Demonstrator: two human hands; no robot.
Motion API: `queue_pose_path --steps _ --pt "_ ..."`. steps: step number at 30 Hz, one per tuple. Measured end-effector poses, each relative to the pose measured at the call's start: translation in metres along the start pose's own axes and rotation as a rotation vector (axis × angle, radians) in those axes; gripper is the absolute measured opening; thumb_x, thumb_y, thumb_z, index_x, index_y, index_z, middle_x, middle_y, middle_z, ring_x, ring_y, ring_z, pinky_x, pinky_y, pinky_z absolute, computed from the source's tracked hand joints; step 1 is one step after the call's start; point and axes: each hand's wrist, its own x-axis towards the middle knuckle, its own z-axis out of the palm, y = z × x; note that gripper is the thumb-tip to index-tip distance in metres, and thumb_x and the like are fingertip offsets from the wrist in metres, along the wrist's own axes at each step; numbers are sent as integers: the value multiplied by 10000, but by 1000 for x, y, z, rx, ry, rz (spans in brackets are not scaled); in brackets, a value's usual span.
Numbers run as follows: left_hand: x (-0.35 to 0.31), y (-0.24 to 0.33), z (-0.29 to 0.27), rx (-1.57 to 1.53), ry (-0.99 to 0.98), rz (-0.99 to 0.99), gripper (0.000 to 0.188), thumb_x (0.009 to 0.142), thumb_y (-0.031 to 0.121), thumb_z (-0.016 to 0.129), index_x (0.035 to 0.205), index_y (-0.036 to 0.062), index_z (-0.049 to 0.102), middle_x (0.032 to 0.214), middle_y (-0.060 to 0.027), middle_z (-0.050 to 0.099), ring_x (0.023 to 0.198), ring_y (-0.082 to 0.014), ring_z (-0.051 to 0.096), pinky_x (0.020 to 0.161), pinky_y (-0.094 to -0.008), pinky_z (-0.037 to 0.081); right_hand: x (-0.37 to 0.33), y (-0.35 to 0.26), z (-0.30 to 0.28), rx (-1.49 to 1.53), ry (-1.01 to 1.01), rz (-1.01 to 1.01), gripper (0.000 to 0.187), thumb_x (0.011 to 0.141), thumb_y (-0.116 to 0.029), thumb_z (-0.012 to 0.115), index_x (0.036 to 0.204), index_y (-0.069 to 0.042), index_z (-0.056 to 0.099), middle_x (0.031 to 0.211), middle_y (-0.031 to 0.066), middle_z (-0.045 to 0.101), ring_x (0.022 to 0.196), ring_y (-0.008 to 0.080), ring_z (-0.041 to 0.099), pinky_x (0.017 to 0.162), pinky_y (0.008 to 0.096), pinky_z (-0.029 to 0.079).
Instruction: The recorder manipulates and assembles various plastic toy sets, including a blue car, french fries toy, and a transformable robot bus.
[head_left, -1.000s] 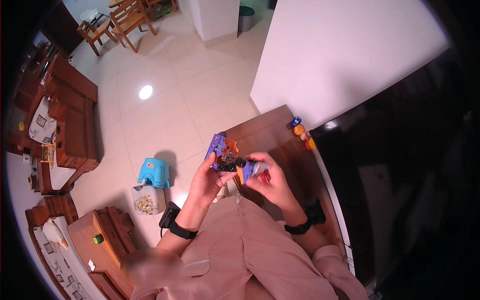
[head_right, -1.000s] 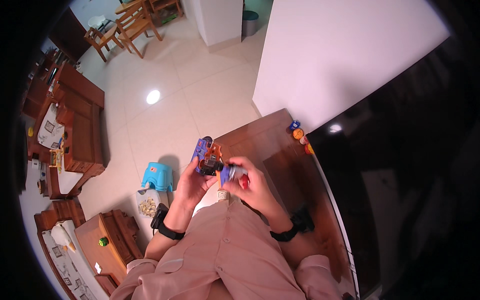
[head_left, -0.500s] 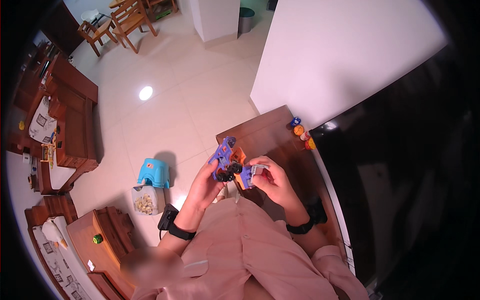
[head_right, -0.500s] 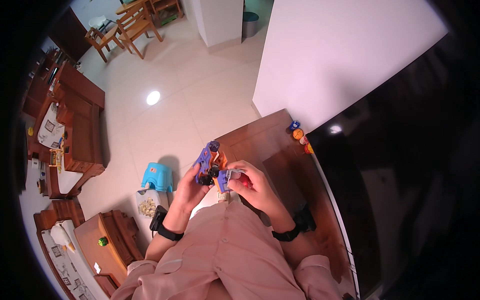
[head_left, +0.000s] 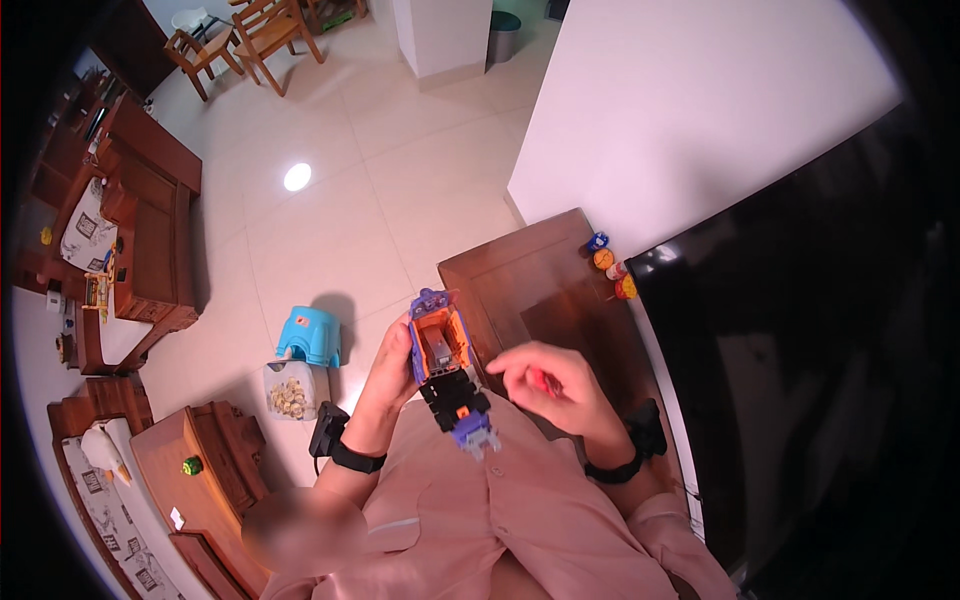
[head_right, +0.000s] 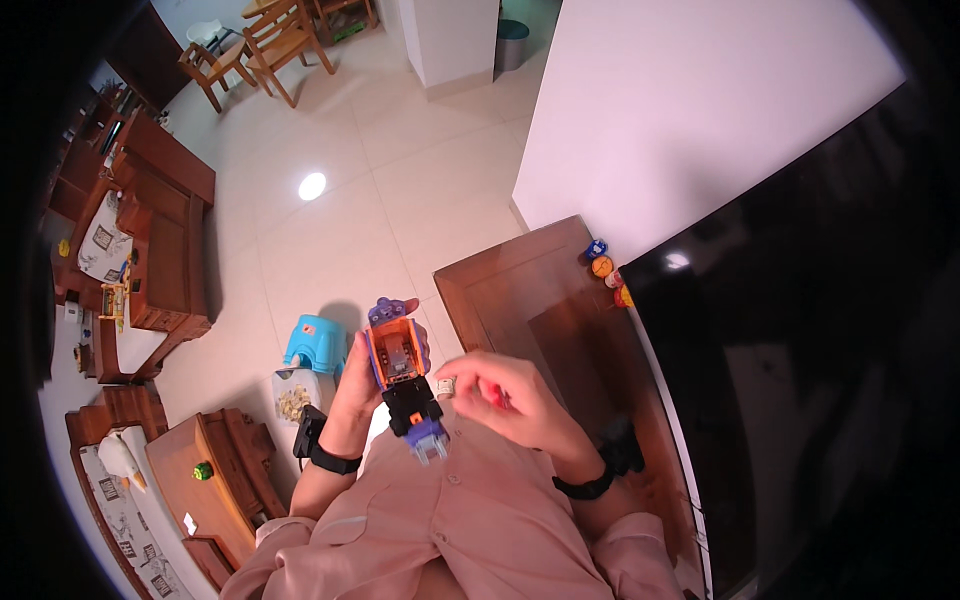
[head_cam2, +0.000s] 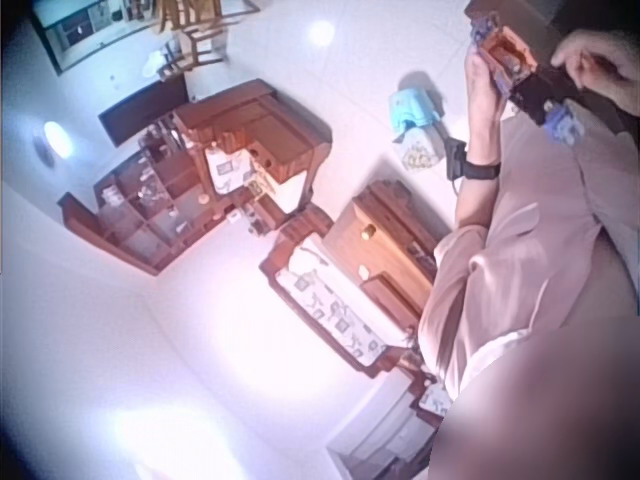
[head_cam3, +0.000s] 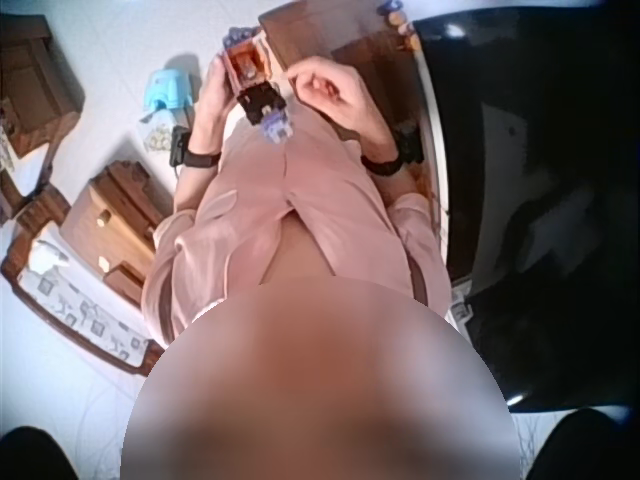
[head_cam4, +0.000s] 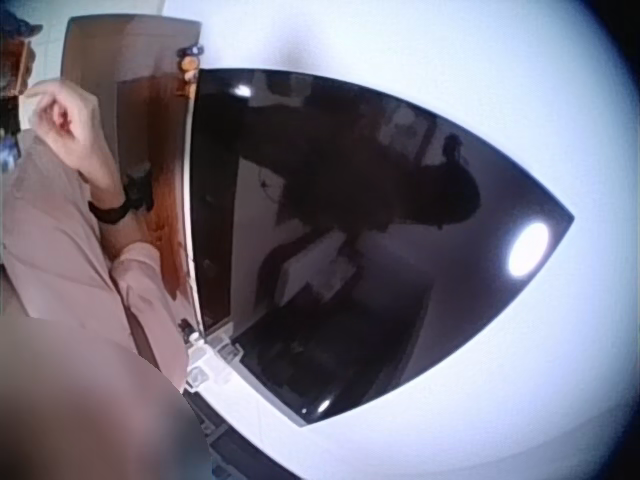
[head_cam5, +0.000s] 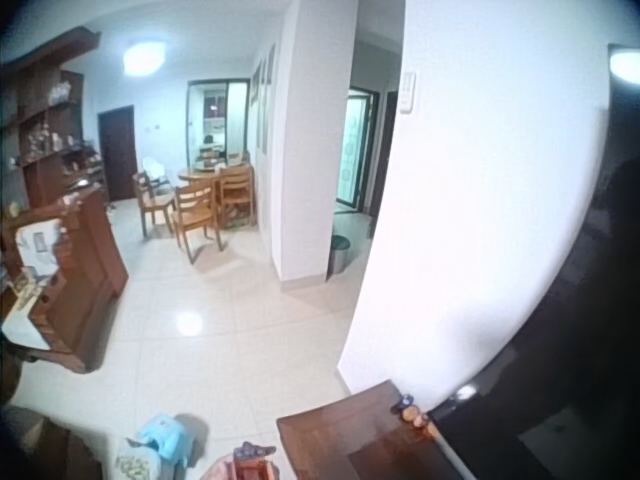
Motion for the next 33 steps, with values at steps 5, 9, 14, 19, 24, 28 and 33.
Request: queue_pose_path --steps 5,9,14,19,24,28,33 --pt "7 -1 15 71 17 -13 696 919 522 459 1333 -34 400 1216 -115 546 1056 -171 571 885 -321 496 21 -7 17 -685 188 -270 453 686 -218 787 1056 -75 570 981 77 490 694 188 565 602 313 469" --pt "3 -2 23 68 51 -52 607 950 474 426 1295 -25 445 1159 -116 579 1021 -171 591 868 -313 508 30 -10 22 -930 97 -229 447 646 -222 786 1001 -71 561 1039 73 464 749 206 577 640 329 473" --pt "5 2 32 91 91 -21 598 945 495 424 1251 -15 484 1108 -104 607 960 -166 619 818 -298 528 30 -1 21 -897 128 -324 327 669 -175 759 917 -62 577 1010 58 482 734 194 575 621 320 465" --pt "-2 -6 18 116 78 -156 621 939 519 414 1238 -19 499 1041 -93 633 885 -160 639 762 -282 543 38 15 5 -817 138 -448 179 743 -137 699 883 -74 608 908 28 537 691 195 577 596 317 461" --pt "-2 -2 33 69 137 -117 617 948 525 382 1215 -19 499 1087 -114 609 955 -168 622 824 -313 530 35 -4 10 -668 39 -259 311 711 -238 748 931 -76 599 975 37 513 732 197 582 625 319 472" --pt "-1 -11 22 51 135 -178 639 950 572 300 1210 30 517 1085 -113 606 990 -225 611 820 -366 527 29 -7 20 -842 36 -239 491 643 -328 797 996 -68 574 1069 74 465 834 214 578 670 332 479" --pt "0 -8 27 -49 152 -246 595 964 538 306 1214 40 515 1110 -105 599 986 -219 612 809 -354 532 28 -6 19 -835 9 -285 503 647 -317 794 1027 -65 583 1103 87 458 836 235 575 681 349 487"
